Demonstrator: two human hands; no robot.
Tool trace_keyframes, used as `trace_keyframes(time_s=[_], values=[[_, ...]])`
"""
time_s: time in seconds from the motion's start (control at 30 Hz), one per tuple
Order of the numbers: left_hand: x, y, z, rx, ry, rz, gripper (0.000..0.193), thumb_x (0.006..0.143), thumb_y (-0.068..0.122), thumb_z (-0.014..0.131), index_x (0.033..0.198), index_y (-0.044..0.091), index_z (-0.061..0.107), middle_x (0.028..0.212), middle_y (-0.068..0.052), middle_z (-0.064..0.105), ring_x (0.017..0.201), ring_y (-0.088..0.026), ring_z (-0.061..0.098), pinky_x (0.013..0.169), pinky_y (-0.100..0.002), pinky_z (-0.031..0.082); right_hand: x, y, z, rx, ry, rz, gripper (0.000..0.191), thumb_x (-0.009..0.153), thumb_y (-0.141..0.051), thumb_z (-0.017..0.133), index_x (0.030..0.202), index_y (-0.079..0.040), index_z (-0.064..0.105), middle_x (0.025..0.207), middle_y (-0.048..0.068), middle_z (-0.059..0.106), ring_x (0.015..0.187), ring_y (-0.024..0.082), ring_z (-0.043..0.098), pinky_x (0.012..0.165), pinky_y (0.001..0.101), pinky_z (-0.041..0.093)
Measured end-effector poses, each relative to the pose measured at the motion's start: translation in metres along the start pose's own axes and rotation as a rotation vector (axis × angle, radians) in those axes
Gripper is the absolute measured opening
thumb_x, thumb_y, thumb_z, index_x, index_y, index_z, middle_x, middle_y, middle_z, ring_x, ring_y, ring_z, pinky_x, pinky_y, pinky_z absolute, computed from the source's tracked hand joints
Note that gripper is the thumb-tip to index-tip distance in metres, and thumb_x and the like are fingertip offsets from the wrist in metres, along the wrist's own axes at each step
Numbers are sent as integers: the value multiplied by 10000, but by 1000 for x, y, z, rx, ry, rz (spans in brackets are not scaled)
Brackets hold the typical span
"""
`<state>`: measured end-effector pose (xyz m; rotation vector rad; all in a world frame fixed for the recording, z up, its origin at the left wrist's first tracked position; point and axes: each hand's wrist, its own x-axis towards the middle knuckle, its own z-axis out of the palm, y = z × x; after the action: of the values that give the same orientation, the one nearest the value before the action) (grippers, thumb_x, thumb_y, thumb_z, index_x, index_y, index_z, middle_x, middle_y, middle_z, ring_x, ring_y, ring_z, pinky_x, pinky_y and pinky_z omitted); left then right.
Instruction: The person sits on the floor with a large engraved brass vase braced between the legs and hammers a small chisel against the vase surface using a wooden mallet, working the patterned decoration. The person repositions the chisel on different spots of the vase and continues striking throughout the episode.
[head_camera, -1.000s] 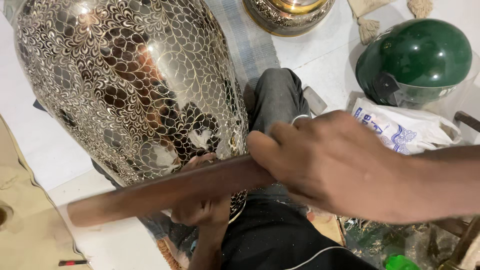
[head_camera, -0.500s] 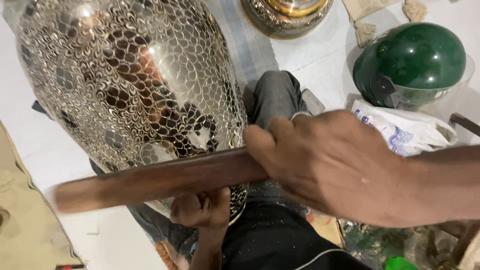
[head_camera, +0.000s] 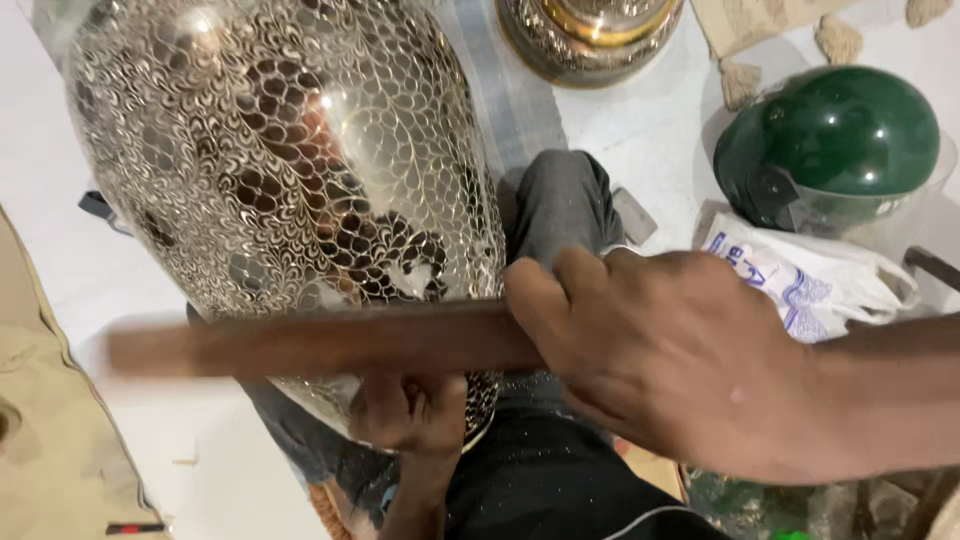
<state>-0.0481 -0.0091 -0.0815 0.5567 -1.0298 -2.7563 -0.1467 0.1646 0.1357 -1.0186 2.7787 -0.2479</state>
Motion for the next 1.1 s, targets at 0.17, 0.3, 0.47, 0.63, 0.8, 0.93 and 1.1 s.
trace_keyframes(time_s=[0.17,0.3,0.47,0.63,0.8,0.93,1.1], values=[[-1,6,-4,451,-31,252,368,889,228,740,1166,-1,660,1049,-122,713,914,-190,654,869,-346,527,-12,15,22,526,-6,29,213,655,-55,585,854,-45,508,610,49,496,404,181,476,351,331,389],[-4,15,2,1111,-9,644,231,872,115,736,1054,-23,711,845,-87,725,654,-141,617,650,-314,485,-16,20,26,203,-129,61,183,733,-43,621,903,-44,553,606,64,509,379,189,504,325,359,376],[-3,25,9,1190,-65,714,238,875,107,731,1061,-41,716,831,-82,737,613,-127,624,606,-299,491,-10,14,21,279,-108,81,306,643,-34,699,913,-51,557,623,55,543,371,188,527,277,346,420],[-4,33,12,1241,-69,719,246,878,98,725,1068,-58,720,818,-77,749,572,-112,631,563,-284,496,-6,10,14,234,-144,94,268,642,-41,698,861,-59,545,588,70,535,391,216,539,328,384,410],[-1,33,16,1218,-130,778,263,894,111,720,1097,-56,710,884,-97,757,675,-144,689,680,-328,554,-7,11,12,106,-14,-29,347,605,-136,724,876,-56,523,646,77,546,477,267,580,347,408,431],[0,30,13,1226,-114,780,227,913,105,719,1077,-53,711,884,-95,753,674,-144,683,669,-326,553,-5,11,15,347,-140,142,315,688,-8,598,983,-115,566,661,32,538,494,201,506,401,318,418],[-4,24,6,1272,-87,803,185,936,96,718,1051,-49,713,885,-93,749,674,-145,676,656,-324,552,-6,14,14,181,-128,30,336,590,-130,711,867,-48,537,607,73,542,385,200,492,285,375,382]])
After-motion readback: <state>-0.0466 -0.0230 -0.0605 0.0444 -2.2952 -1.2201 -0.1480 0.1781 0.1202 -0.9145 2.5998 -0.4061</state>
